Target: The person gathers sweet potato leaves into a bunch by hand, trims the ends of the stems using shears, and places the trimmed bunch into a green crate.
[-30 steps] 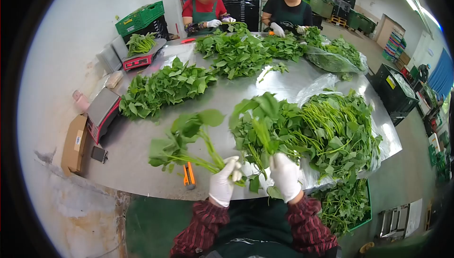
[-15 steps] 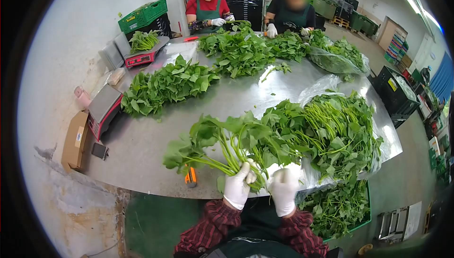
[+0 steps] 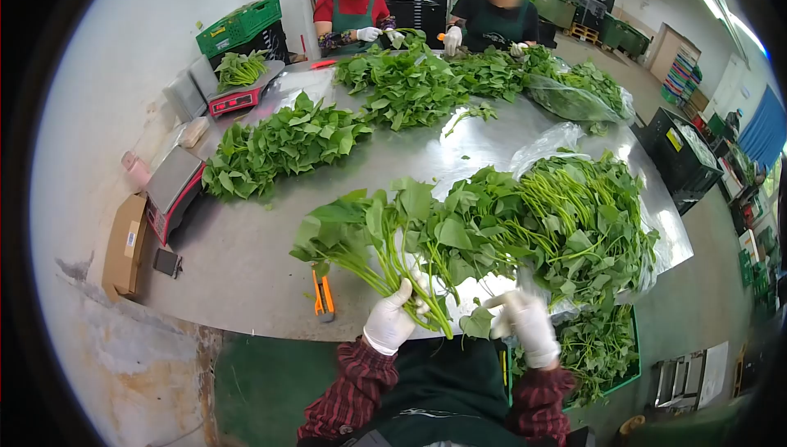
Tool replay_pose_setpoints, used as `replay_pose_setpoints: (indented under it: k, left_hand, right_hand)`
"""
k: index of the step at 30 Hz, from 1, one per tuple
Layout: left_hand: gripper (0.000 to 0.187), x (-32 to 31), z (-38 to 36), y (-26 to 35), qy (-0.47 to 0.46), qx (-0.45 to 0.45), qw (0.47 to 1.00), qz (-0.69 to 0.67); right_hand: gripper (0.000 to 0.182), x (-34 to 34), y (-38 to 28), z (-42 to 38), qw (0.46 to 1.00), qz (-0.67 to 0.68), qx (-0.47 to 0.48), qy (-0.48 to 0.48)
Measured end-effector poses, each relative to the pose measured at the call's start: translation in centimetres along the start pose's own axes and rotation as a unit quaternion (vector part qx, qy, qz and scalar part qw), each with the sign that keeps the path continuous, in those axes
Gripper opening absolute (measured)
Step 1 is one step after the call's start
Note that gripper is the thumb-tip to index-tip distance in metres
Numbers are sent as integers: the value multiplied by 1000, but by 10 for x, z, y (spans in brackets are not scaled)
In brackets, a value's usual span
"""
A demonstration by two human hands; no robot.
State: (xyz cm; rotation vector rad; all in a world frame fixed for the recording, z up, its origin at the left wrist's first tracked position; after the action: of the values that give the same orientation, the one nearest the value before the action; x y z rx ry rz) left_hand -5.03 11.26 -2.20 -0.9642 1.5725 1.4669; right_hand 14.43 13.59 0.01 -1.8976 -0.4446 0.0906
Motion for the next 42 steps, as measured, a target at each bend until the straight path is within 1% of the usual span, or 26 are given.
replay_pose_setpoints:
  k: [1,2,5,7,9,10,12,14,15,16,17,18,19,20,21,23,25,27,29,31,32,34,35,37,38,42]
  left_hand:
    - [19,-6,-1,-4,-21,10,1000,-1]
    - [20,-1,-2,-7,-6,19,1000,9]
    - [22,3,-8,-12,-2,45,999,31]
    - [24,-5,-9,-12,-33,43,998,10]
    - [22,7,-8,-9,14,24,999,43]
    - [22,6,-8,-10,14,25,999,42]
    - [19,5,-4,-1,30,-29,998,39]
    - [18,19,-1,5,46,-38,998,16]
    - [17,27,-1,12,64,-47,997,-5]
    - [17,27,-3,20,79,-51,996,-8]
    - [17,31,-4,25,80,-52,995,-7]
    - [20,29,-5,29,50,-55,997,-21]
    - [22,25,-5,30,20,-58,998,-35]
    - [24,17,-6,33,9,-67,998,-14]
    - [24,10,-7,31,8,-65,998,-17]
    - [24,2,-7,20,24,-35,999,12]
    - [26,-3,-6,8,11,-17,1000,22]
    - [27,-9,-7,-5,-2,3,999,36]
    - [29,-11,-11,-10,23,-11,989,145]
    - [30,-8,-14,-15,39,-2,984,175]
    - [26,-12,-15,-13,25,-11,971,239]
    - [19,-16,-17,-9,29,-46,950,307]
    - [19,-19,-18,-8,30,-47,950,308]
    - [16,-25,-21,-2,36,-61,936,345]
    - [16,-23,-21,-2,36,-61,936,344]
    - [16,-22,-20,-6,7,-33,926,377]
  right_hand:
    - [33,-31,-13,-5,999,1,21,-49]
    - [34,-57,-12,-5,992,32,33,-117]
    - [28,-99,-10,-10,982,57,7,-178]
    - [24,-103,-6,-10,980,101,-17,-173]
    - [19,-91,-8,-9,992,80,-12,-96]
    - [19,-92,-6,-9,992,80,-12,-95]
    - [16,-54,-13,-14,977,177,78,86]
    - [19,-4,-28,-30,941,227,115,223]
    - [23,36,-43,-43,910,134,204,335]
    - [25,66,-59,-54,898,28,234,371]
    - [23,100,-42,-47,901,50,177,392]
    - [21,152,-10,-41,867,-96,130,472]
    - [27,182,9,-43,843,-139,83,512]
    - [33,196,13,-49,836,-202,-41,509]
    - [31,218,24,-51,731,-402,0,550]
    - [21,210,24,-51,794,-308,107,514]
    - [15,138,-32,-57,902,-64,146,401]
    - [14,68,-76,-56,944,-11,184,274]
    - [13,19,-74,-41,971,31,186,144]
    - [12,-11,-93,-35,943,-66,298,135]
    - [12,-19,-95,-27,943,-65,298,135]
    - [14,-34,-119,-32,868,-190,415,193]
    - [14,-35,-120,-27,869,-189,416,192]
    - [10,-36,-124,-28,808,-280,441,272]
    - [11,-34,-104,-12,814,-354,374,268]
    - [14,-29,-96,-6,852,-359,314,215]
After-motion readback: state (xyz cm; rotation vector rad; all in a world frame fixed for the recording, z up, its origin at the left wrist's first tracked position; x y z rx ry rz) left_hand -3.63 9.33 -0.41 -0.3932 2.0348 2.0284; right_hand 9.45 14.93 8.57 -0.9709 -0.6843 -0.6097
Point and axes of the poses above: each hand's wrist, its own z-axis towards the middle knuckle, its own x-axis out of the back of the hand, y = z × x, the point moved 10 cm from there along z, towards the middle knuckle, and after that the axes turned 3 degrees about -x, right-handed, at the moved point
